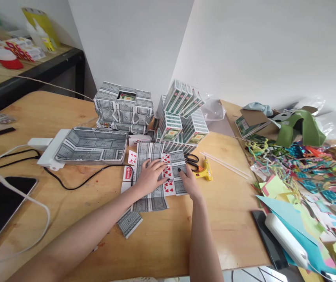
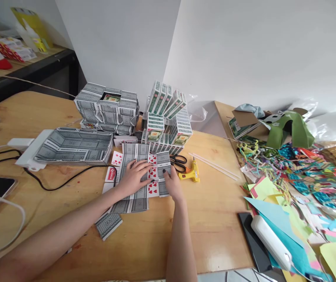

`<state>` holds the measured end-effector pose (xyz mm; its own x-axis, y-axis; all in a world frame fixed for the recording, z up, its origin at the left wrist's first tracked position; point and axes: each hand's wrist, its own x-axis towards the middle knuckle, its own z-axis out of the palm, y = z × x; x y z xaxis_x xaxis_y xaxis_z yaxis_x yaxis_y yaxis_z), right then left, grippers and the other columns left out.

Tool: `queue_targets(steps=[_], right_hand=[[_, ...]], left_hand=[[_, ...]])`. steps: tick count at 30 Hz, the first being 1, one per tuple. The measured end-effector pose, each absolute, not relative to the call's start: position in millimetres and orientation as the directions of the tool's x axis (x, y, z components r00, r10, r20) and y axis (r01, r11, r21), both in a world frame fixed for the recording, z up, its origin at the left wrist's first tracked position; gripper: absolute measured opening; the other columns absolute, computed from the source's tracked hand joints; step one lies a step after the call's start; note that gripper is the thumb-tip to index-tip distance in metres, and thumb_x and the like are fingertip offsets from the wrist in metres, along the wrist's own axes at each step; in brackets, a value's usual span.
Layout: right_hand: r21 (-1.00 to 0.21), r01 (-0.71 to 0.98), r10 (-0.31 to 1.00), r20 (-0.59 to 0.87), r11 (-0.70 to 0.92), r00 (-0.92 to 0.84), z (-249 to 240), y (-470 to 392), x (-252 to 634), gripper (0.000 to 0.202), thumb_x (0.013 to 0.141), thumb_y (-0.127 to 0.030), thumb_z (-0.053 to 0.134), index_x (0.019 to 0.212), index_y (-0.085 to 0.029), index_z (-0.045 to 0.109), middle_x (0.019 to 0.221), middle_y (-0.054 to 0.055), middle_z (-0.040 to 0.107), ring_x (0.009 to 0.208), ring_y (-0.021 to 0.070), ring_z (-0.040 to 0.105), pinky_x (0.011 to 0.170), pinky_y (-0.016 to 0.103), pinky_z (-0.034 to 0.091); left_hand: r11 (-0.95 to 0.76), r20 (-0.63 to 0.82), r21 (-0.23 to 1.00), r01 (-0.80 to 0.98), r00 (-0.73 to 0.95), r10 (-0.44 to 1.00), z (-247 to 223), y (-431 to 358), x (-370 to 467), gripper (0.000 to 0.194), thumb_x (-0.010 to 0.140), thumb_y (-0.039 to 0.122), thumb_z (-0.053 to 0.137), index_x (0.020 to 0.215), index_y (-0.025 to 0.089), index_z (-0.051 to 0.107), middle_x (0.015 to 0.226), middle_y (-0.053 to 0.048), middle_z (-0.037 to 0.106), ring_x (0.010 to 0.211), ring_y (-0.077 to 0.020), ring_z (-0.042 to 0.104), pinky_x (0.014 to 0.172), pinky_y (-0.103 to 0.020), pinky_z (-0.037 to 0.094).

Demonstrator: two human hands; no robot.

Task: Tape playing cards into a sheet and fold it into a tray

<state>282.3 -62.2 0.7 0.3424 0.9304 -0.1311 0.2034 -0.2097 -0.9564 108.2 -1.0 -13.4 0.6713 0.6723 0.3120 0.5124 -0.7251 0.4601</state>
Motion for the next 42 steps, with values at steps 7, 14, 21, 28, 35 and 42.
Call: queue_targets(steps=[7,14,21,28,35,42], right_hand=[[-0.955,0.176,0.903,-0.152,-0.238,0.401,-2.2,-61.9,279.1,0.040,0.077,-0.036,0.049,0.116,-0.024,0.051,0.115,0.004,0.059,0.108,0.0221,0.052,0.092,0.040,0.041],[-0.945,0.250,0.928,-0.114,-0.211,0.354,0.1,-59.6,280.0,0.038,0.078,-0.034,0.047,0.115,-0.023,0.050,0.116,0.004,0.058,0.106,0.0215,0.051,0.092,0.038,0.040],[-0.926,0.352,0.947,-0.015,-0.135,0.322,5.1,-61.1,275.8,0.027,0.082,-0.032,0.043,0.106,-0.022,0.050,0.103,0.004,0.059,0.096,0.0194,0.053,0.087,0.035,0.041],[-0.941,0.313,0.931,-0.008,-0.131,0.366,-0.9,-65.9,274.9,0.026,0.082,-0.035,0.045,0.104,-0.022,0.049,0.100,0.004,0.059,0.101,0.0197,0.051,0.091,0.035,0.040],[-0.963,0.245,0.920,-0.005,-0.110,0.393,-4.3,-68.8,273.7,0.036,0.082,-0.038,0.045,0.115,-0.024,0.049,0.111,0.004,0.058,0.105,0.0191,0.051,0.095,0.036,0.037],[-0.980,0.180,0.912,-0.008,-0.090,0.410,-3.6,-72.1,271.3,0.039,0.081,-0.038,0.048,0.118,-0.024,0.048,0.115,0.004,0.057,0.104,0.0187,0.052,0.095,0.036,0.039]], left_hand=[[-0.744,0.283,0.450,0.494,0.711,0.644,-6.2,-2.3,106.7,0.059,0.076,0.052,0.054,0.124,0.021,0.044,0.128,-0.009,0.049,0.124,-0.0256,0.035,0.106,-0.048,0.014],[-0.756,0.266,0.432,0.492,0.731,0.628,-6.6,-2.5,106.4,0.062,0.075,0.051,0.054,0.127,0.020,0.041,0.131,-0.009,0.046,0.126,-0.0265,0.032,0.106,-0.049,0.010],[-0.732,0.275,0.453,0.508,0.702,0.657,-7.7,-2.1,107.8,0.044,0.083,0.037,0.048,0.125,0.022,0.043,0.129,-0.008,0.048,0.124,-0.0239,0.036,0.106,-0.048,0.013],[-0.737,0.288,0.435,0.517,0.696,0.658,-7.8,-2.4,109.5,0.042,0.084,0.038,0.047,0.123,0.021,0.044,0.127,-0.009,0.050,0.123,-0.0239,0.038,0.106,-0.048,0.014],[-0.749,0.297,0.403,0.525,0.699,0.650,-9.0,-4.5,111.2,0.040,0.086,0.035,0.043,0.122,0.018,0.044,0.126,-0.010,0.050,0.125,-0.0236,0.036,0.107,-0.048,0.013],[-0.749,0.296,0.383,0.540,0.697,0.653,-9.0,-6.5,111.6,0.040,0.087,0.034,0.041,0.123,0.016,0.042,0.127,-0.012,0.048,0.125,-0.0241,0.035,0.108,-0.048,0.013]])
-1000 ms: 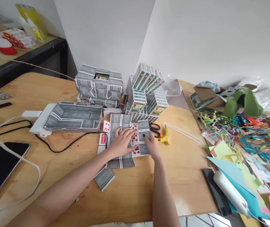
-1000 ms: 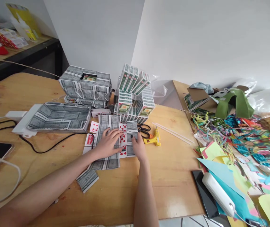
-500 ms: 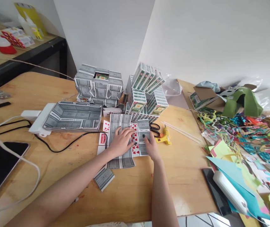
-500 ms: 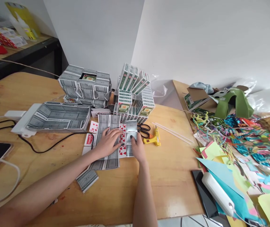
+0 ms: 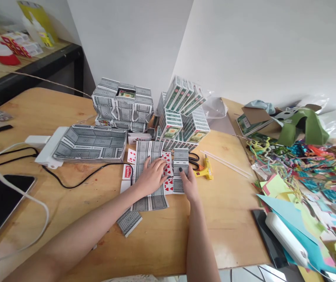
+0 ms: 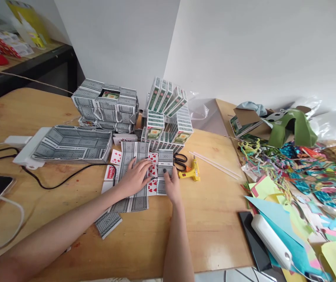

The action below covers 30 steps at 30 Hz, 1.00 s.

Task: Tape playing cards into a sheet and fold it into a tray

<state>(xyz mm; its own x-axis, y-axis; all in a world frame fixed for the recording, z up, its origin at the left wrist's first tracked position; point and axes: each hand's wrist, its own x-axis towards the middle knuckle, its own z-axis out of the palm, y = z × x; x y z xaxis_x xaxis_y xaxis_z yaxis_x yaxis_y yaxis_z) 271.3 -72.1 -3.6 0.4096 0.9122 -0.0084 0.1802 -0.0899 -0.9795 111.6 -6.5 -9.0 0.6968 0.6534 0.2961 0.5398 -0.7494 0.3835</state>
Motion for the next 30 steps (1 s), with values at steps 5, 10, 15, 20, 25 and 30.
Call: queue_targets(steps=[5,10,15,20,25,30], right_hand=[[-0.987,0.140,0.914,-0.017,-0.081,0.406,-0.7,-72.6,270.1,0.039,0.080,-0.037,0.049,0.118,-0.025,0.048,0.117,0.003,0.057,0.103,0.0181,0.053,0.094,0.035,0.040],[-0.985,0.153,0.921,-0.009,-0.074,0.389,-0.7,-71.7,270.4,0.040,0.080,-0.038,0.049,0.117,-0.024,0.048,0.118,0.004,0.056,0.108,0.0185,0.051,0.096,0.035,0.038],[-0.982,0.181,0.926,0.021,-0.052,0.378,-1.2,-71.0,270.5,0.040,0.081,-0.038,0.049,0.118,-0.024,0.048,0.118,0.004,0.056,0.109,0.0185,0.050,0.099,0.036,0.036],[-0.982,0.179,0.916,0.020,-0.057,0.401,-1.5,-71.2,270.2,0.039,0.080,-0.039,0.048,0.117,-0.024,0.049,0.116,0.004,0.057,0.107,0.0181,0.051,0.096,0.034,0.038],[-0.984,0.169,0.917,0.024,-0.048,0.399,-2.8,-71.0,270.5,0.039,0.080,-0.039,0.048,0.116,-0.024,0.049,0.116,0.004,0.058,0.107,0.0184,0.051,0.096,0.034,0.038],[-0.976,0.210,0.915,0.040,-0.050,0.401,-3.9,-69.6,270.0,0.037,0.082,-0.038,0.047,0.115,-0.023,0.050,0.113,0.004,0.059,0.106,0.0189,0.051,0.095,0.035,0.038]], left_hand=[[-0.738,0.292,0.395,0.547,0.687,0.666,-7.9,-7.5,111.5,0.041,0.087,0.033,0.041,0.123,0.014,0.041,0.127,-0.013,0.047,0.125,-0.0243,0.036,0.108,-0.049,0.012],[-0.729,0.293,0.417,0.543,0.679,0.673,-6.8,-7.4,111.7,0.041,0.085,0.032,0.043,0.122,0.015,0.041,0.127,-0.013,0.047,0.124,-0.0243,0.037,0.108,-0.049,0.013],[-0.716,0.292,0.431,0.549,0.666,0.686,-7.2,-7.5,112.3,0.040,0.085,0.031,0.044,0.121,0.016,0.041,0.126,-0.012,0.047,0.124,-0.0240,0.037,0.108,-0.050,0.013],[-0.713,0.294,0.437,0.549,0.661,0.690,-9.1,-7.3,112.9,0.039,0.085,0.031,0.043,0.121,0.016,0.041,0.126,-0.013,0.047,0.123,-0.0248,0.038,0.107,-0.052,0.013],[-0.712,0.299,0.443,0.545,0.659,0.690,-8.5,-7.4,112.8,0.039,0.084,0.029,0.045,0.121,0.017,0.041,0.126,-0.012,0.047,0.123,-0.0242,0.038,0.108,-0.051,0.013],[-0.712,0.303,0.446,0.542,0.657,0.690,-7.2,-7.3,112.2,0.038,0.084,0.031,0.045,0.119,0.018,0.043,0.124,-0.011,0.049,0.122,-0.0244,0.040,0.107,-0.051,0.014]])
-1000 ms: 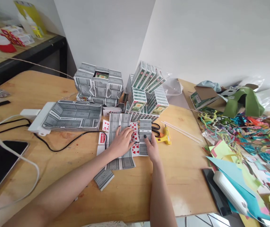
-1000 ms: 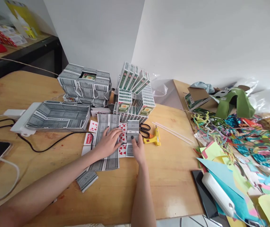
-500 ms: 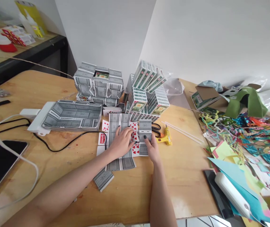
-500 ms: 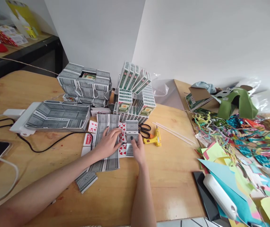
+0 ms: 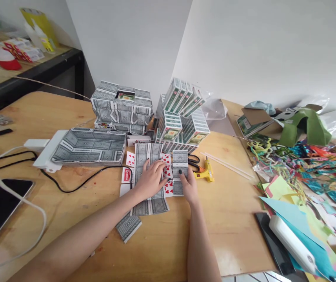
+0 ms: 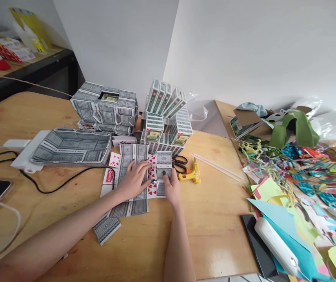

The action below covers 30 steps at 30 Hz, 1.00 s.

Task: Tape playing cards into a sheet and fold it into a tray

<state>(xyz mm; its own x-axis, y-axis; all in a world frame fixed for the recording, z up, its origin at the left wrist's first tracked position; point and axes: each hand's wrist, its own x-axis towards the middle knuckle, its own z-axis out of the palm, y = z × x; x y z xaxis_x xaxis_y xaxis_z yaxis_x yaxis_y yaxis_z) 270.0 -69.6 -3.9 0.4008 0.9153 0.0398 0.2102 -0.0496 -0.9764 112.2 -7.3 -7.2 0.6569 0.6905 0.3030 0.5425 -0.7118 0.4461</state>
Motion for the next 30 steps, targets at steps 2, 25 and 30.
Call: queue_targets(steps=[2,25,30], right_hand=[[-0.972,0.228,0.914,0.050,-0.047,0.403,-5.1,-68.9,270.1,0.037,0.082,-0.038,0.047,0.115,-0.023,0.050,0.113,0.004,0.059,0.106,0.0193,0.051,0.096,0.036,0.038],[-0.952,0.283,0.918,0.005,-0.117,0.397,-11.1,-66.3,273.3,0.035,0.080,-0.033,0.046,0.112,-0.023,0.051,0.109,0.005,0.060,0.102,0.0216,0.053,0.092,0.037,0.039],[-0.947,0.309,0.924,0.039,-0.087,0.380,-11.5,-66.7,272.3,0.038,0.081,-0.034,0.045,0.117,-0.021,0.049,0.112,0.005,0.059,0.104,0.0208,0.051,0.094,0.037,0.037]], left_hand=[[-0.713,0.307,0.447,0.540,0.656,0.689,-6.9,-7.2,111.9,0.038,0.084,0.032,0.045,0.119,0.019,0.043,0.123,-0.011,0.050,0.121,-0.0244,0.040,0.107,-0.051,0.014],[-0.717,0.290,0.473,0.512,0.678,0.676,-5.9,-3.6,109.0,0.035,0.082,0.031,0.051,0.116,0.024,0.046,0.123,-0.007,0.050,0.119,-0.0224,0.041,0.105,-0.047,0.017],[-0.711,0.279,0.498,0.497,0.684,0.674,-7.8,-2.0,107.8,0.038,0.079,0.028,0.055,0.116,0.024,0.045,0.124,-0.005,0.050,0.120,-0.0216,0.040,0.105,-0.047,0.017]])
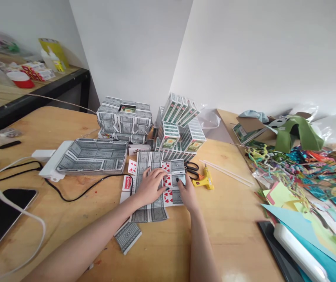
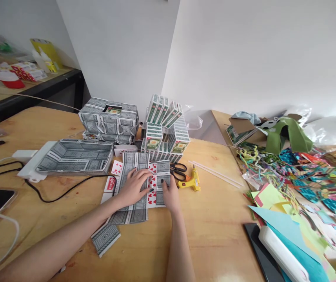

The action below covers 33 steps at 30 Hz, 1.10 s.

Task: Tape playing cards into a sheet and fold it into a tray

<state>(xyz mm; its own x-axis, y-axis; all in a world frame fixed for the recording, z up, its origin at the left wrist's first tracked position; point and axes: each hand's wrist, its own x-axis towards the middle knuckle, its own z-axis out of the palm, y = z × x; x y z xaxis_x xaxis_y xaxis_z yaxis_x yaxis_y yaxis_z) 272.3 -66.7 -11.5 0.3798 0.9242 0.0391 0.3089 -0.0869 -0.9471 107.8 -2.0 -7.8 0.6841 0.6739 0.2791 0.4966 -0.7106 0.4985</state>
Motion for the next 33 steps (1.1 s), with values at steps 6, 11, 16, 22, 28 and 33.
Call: queue_targets(steps=[6,11,16,22,28,33], right_hand=[[-0.953,0.295,0.942,0.029,-0.076,0.336,-12.9,-66.0,274.3,0.040,0.081,-0.035,0.046,0.119,-0.024,0.047,0.113,0.004,0.057,0.108,0.0213,0.050,0.096,0.037,0.037],[-0.967,0.242,0.944,0.003,-0.081,0.330,-13.8,-65.5,274.4,0.038,0.081,-0.033,0.046,0.118,-0.024,0.049,0.118,0.004,0.056,0.113,0.0217,0.048,0.098,0.039,0.036],[-0.967,0.229,0.918,-0.017,-0.116,0.396,-16.6,-66.5,274.5,0.035,0.078,-0.032,0.049,0.111,-0.022,0.052,0.111,0.005,0.060,0.105,0.0224,0.052,0.095,0.041,0.038],[-0.979,0.182,0.887,0.000,-0.095,0.461,-18.5,-65.4,272.8,0.050,0.076,-0.030,0.052,0.124,-0.022,0.043,0.120,0.006,0.056,0.111,0.0206,0.051,0.098,0.040,0.037],[-0.992,0.002,0.913,-0.115,-0.126,0.391,-7.2,-69.4,274.8,0.060,0.073,-0.036,0.057,0.129,-0.025,0.040,0.116,0.005,0.060,0.108,0.0224,0.054,0.090,0.040,0.044],[-0.976,-0.104,0.934,-0.214,-0.191,0.287,9.9,-67.8,286.1,0.050,0.072,-0.043,0.060,0.115,-0.023,0.047,0.092,0.005,0.068,0.073,0.0201,0.064,0.061,0.032,0.050]], left_hand=[[-0.711,0.279,0.511,0.482,0.690,0.668,-8.1,-1.1,108.0,0.039,0.079,0.028,0.056,0.116,0.024,0.046,0.124,-0.005,0.050,0.120,-0.0219,0.040,0.105,-0.047,0.016],[-0.712,0.297,0.507,0.486,0.676,0.674,-8.3,-1.9,108.5,0.036,0.080,0.029,0.055,0.115,0.024,0.048,0.120,-0.006,0.051,0.117,-0.0218,0.042,0.105,-0.047,0.017],[-0.704,0.322,0.515,0.489,0.651,0.688,-11.9,-1.5,109.4,0.034,0.080,0.034,0.056,0.112,0.023,0.053,0.116,-0.006,0.051,0.114,-0.0218,0.044,0.104,-0.046,0.021],[-0.691,0.340,0.509,0.512,0.618,0.709,-15.1,1.1,110.4,0.030,0.081,0.030,0.053,0.110,0.024,0.057,0.120,-0.007,0.050,0.117,-0.0244,0.042,0.101,-0.046,0.029],[-0.724,0.286,0.456,0.518,0.685,0.670,-12.9,3.7,105.6,0.034,0.083,0.019,0.045,0.115,0.025,0.055,0.131,-0.006,0.045,0.124,-0.0235,0.036,0.102,-0.046,0.029],[-0.737,0.194,0.471,0.486,0.757,0.624,-7.1,7.8,97.5,0.044,0.079,0.016,0.050,0.122,0.027,0.050,0.135,-0.004,0.042,0.125,-0.0233,0.033,0.103,-0.045,0.029]])
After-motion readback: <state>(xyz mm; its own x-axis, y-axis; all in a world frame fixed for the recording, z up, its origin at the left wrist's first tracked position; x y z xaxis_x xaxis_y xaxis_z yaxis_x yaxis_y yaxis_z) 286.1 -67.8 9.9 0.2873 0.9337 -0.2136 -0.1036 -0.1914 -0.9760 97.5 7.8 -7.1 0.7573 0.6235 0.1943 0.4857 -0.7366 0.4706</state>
